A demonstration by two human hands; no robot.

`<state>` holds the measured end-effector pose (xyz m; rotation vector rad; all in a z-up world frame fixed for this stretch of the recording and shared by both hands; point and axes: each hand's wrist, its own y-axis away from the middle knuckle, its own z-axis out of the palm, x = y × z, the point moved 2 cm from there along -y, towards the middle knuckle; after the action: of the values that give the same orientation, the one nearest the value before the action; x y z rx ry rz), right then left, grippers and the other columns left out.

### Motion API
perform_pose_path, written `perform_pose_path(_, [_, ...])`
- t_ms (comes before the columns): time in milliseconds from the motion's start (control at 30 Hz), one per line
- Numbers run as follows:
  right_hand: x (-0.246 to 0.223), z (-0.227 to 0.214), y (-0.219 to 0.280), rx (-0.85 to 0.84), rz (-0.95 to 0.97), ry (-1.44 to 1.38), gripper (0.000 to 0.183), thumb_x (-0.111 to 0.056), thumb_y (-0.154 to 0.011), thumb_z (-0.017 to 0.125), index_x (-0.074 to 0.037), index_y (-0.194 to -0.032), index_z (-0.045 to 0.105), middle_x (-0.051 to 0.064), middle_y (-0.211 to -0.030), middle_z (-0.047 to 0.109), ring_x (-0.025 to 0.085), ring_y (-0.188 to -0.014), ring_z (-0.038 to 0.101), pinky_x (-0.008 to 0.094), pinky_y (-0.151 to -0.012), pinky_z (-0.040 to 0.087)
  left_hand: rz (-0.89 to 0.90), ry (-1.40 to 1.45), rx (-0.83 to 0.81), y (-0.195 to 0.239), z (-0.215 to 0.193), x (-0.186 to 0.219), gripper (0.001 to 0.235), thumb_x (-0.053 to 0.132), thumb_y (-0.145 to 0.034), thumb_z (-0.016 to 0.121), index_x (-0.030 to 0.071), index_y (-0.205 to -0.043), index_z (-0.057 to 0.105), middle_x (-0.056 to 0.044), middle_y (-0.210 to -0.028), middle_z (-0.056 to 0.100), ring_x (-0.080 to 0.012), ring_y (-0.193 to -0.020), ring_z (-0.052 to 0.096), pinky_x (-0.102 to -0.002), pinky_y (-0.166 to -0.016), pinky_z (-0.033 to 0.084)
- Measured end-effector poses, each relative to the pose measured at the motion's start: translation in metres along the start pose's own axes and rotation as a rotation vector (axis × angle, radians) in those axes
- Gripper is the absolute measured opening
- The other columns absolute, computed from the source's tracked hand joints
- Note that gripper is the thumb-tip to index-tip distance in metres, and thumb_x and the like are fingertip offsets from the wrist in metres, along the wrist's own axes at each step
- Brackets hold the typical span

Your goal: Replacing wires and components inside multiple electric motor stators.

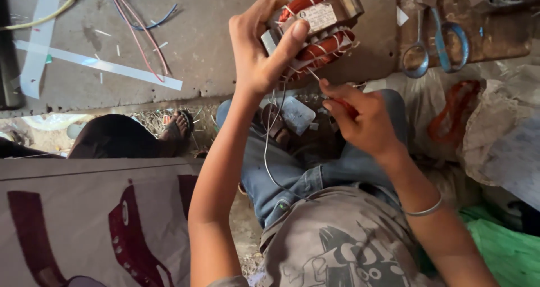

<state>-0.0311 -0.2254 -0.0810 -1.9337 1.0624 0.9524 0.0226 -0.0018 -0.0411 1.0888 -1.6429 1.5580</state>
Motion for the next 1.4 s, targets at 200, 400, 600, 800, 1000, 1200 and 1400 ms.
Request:
perform_pose_path(200, [-0.019, 0.010, -0.002, 0.000, -0.046, 0.108, 0.019, -0.002, -0.098, 0.070, -0.003, -0.117, 0.070, 0.016, -0.093, 0.072, 0.026, -0.073, 0.072, 0.035, -0.062, 0.053, -0.030, -0.010, 0.001, 0.001, -0.001, -0.004, 0.046, 0.041, -0.097, 0.072, -0.004, -0.095, 0.061, -0.004, -0.076, 0.055, -0.0093, -0.072, 0.050, -0.026, -0.066, 0.042])
perform_pose_path(400, [-0.027, 0.030, 0.002, 0.109, -0.130, 0.350, 0.032, 0.001, -0.099, 0.066, -0.007, -0.130, 0.066, 0.013, -0.088, 0.074, 0.032, -0.074, 0.073, 0.042, -0.062, 0.055, -0.046, 0.004, -0.020, -0.001, -0.003, -0.005, 0.046, 0.042, -0.097, 0.071, -0.003, -0.095, 0.061, -0.003, -0.076, 0.055, -0.0083, -0.073, 0.049, -0.027, -0.066, 0.041])
perform_pose_path(600, [-0.040, 0.033, -0.012, 0.073, -0.086, 0.399, 0.039, -0.002, -0.097, 0.066, -0.007, -0.135, 0.062, 0.018, -0.081, 0.070, 0.039, -0.070, 0.069, 0.050, -0.061, 0.051, -0.045, 0.016, 0.013, 0.000, -0.004, -0.007, 0.047, 0.041, -0.098, 0.072, -0.004, -0.093, 0.058, -0.004, -0.076, 0.053, -0.0101, -0.072, 0.047, -0.028, -0.066, 0.040])
perform_pose_path(800, [-0.038, 0.036, -0.015, 0.062, -0.051, 0.392, 0.040, -0.003, -0.097, 0.066, -0.007, -0.136, 0.062, 0.020, -0.077, 0.068, 0.041, -0.069, 0.067, 0.053, -0.060, 0.049, -0.013, -0.046, -0.003, 0.000, -0.002, 0.000, 0.047, 0.043, -0.095, 0.071, -0.003, -0.095, 0.062, -0.004, -0.079, 0.056, -0.0096, -0.071, 0.050, -0.027, -0.066, 0.043])
perform_pose_path(1000, [-0.029, 0.018, -0.025, -0.018, -0.061, 0.354, 0.041, -0.002, -0.092, 0.066, -0.006, -0.133, 0.062, 0.022, -0.092, 0.072, 0.042, -0.081, 0.069, 0.052, -0.069, 0.054, -0.019, -0.093, 0.017, 0.003, -0.001, -0.003, 0.046, 0.042, -0.095, 0.072, -0.003, -0.093, 0.060, -0.006, -0.073, 0.054, -0.0102, -0.070, 0.048, -0.028, -0.066, 0.043])
perform_pose_path(1200, [-0.036, 0.022, -0.015, -0.094, -0.052, 0.309, 0.041, -0.004, -0.094, 0.068, -0.004, -0.134, 0.064, 0.020, -0.099, 0.074, 0.043, -0.086, 0.070, 0.051, -0.073, 0.055, -0.004, 0.036, 0.019, 0.005, -0.003, -0.002, 0.041, 0.035, -0.098, 0.071, -0.005, -0.106, 0.066, -0.009, -0.087, 0.064, -0.0117, -0.077, 0.057, -0.029, -0.073, 0.049])
perform_pose_path(1400, [-0.037, -0.010, 0.061, 0.125, -0.103, 0.228, 0.035, -0.006, -0.100, 0.069, -0.006, -0.135, 0.065, 0.019, -0.098, 0.072, 0.028, -0.080, 0.073, 0.035, -0.068, 0.055, 0.101, -0.197, -0.098, -0.004, -0.007, 0.039, 0.045, 0.036, -0.104, 0.070, 0.002, -0.130, 0.059, -0.013, -0.098, 0.073, -0.0200, -0.086, 0.071, -0.031, -0.081, 0.055])
